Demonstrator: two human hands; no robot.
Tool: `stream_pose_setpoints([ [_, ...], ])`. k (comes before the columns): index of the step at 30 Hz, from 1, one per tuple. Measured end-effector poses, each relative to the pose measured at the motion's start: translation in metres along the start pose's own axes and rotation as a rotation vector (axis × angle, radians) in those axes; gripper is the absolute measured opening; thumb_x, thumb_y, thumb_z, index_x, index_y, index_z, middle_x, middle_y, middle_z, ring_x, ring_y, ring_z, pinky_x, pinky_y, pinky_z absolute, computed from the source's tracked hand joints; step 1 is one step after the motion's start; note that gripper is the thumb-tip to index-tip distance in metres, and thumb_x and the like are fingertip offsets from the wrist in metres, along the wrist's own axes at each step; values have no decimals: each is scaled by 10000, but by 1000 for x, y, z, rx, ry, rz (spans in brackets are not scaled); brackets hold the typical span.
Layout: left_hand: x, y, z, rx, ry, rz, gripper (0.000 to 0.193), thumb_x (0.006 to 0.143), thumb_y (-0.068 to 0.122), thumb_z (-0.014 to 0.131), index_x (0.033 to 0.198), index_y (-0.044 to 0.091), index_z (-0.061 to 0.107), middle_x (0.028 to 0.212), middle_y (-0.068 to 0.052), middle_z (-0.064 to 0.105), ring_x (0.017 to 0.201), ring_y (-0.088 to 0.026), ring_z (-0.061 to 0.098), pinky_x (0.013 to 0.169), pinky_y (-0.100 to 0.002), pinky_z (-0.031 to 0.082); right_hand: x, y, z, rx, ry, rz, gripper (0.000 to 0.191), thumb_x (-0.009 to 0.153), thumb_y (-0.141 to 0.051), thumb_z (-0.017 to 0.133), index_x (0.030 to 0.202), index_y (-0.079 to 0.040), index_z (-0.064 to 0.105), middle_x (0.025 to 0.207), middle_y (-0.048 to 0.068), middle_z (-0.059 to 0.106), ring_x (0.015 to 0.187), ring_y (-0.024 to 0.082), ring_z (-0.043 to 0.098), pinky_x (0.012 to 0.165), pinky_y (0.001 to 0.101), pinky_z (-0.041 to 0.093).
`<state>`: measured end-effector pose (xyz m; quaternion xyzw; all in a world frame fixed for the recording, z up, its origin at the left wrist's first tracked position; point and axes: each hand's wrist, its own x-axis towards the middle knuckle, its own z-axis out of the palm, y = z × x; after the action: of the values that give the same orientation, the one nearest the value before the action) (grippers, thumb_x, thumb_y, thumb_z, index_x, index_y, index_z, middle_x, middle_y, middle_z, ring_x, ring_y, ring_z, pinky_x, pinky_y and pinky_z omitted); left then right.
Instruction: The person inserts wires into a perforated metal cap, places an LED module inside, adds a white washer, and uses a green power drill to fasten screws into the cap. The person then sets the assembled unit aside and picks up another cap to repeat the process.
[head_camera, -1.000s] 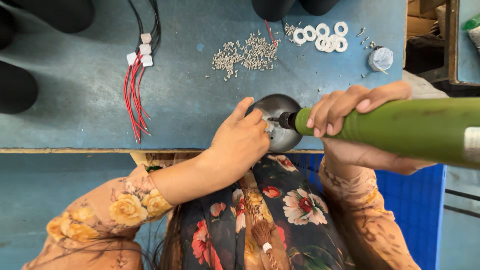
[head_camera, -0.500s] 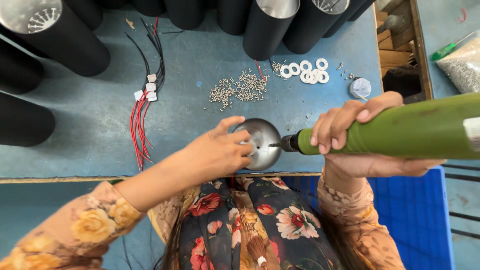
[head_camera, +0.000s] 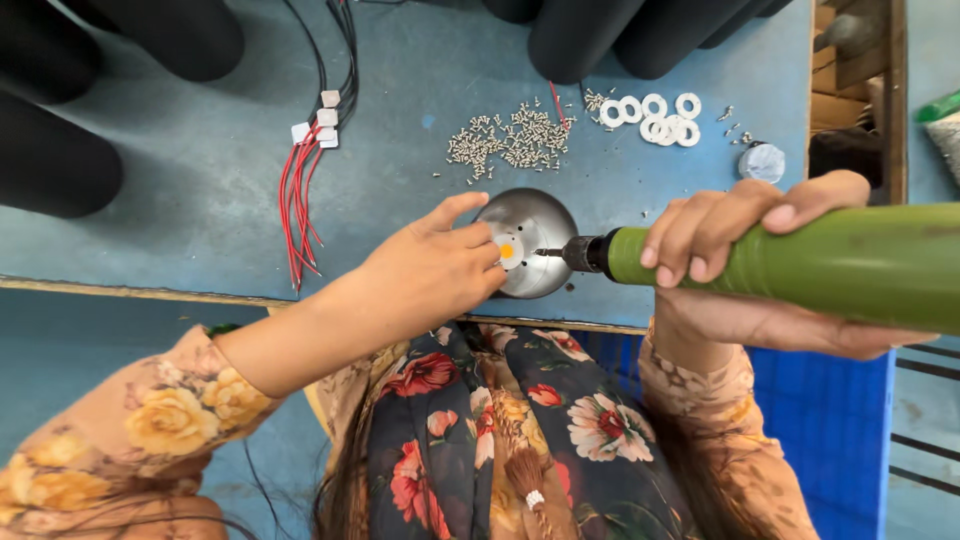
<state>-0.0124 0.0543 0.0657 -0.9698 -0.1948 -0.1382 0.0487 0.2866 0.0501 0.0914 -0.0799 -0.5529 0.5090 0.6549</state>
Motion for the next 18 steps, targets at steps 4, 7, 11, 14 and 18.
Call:
stream_pose_setpoints([
  [4, 6, 15, 10, -68, -16, -86, 41, 825, 140, 630, 833, 151, 669, 841, -6, 621, 955, -193, 643, 1201, -445, 286, -4, 14, 10, -16, 104, -12, 923, 779, -923, 472, 1078, -49, 472, 668, 159, 569, 458, 251, 559, 493, 442, 520],
  [7, 12, 22, 20, -49, -17, -164, 77, 810, 139, 621, 826, 142, 696, 866, -27, 630, 958, -199, 648, 1202, -439, 286, -8, 21, 16, -69, 176, -23, 933, 771, -934, 466, 1071, -50, 463, 637, 147, 548, 404, 233, 548, 461, 428, 509],
  [11, 19, 27, 32, -22, -69, -246, 115, 809, 154, 618, 778, 143, 728, 847, -45, 636, 967, -213, 648, 1221, -435, 267, -8, 24, 14, -51, 170, -11, 930, 787, -931, 459, 1086, -50, 464, 616, 156, 550, 424, 239, 548, 477, 431, 506],
  [14, 19, 31, 34, 4, -97, -277, 132, 802, 162, 617, 767, 138, 741, 831, -48, 645, 974, -214, 646, 1225, -432, 248, -6, 23, 9, -37, 113, -2, 909, 793, -916, 475, 1069, -50, 468, 650, 158, 567, 477, 256, 580, 489, 444, 527],
  [18, 22, 34, 33, 36, -131, -270, 136, 775, 146, 620, 748, 143, 753, 827, -40, 657, 970, -213, 644, 1221, -436, 235, -3, 22, 4, -7, 54, -25, 894, 767, -881, 453, 1073, -41, 481, 673, 159, 591, 515, 263, 611, 497, 451, 552],
])
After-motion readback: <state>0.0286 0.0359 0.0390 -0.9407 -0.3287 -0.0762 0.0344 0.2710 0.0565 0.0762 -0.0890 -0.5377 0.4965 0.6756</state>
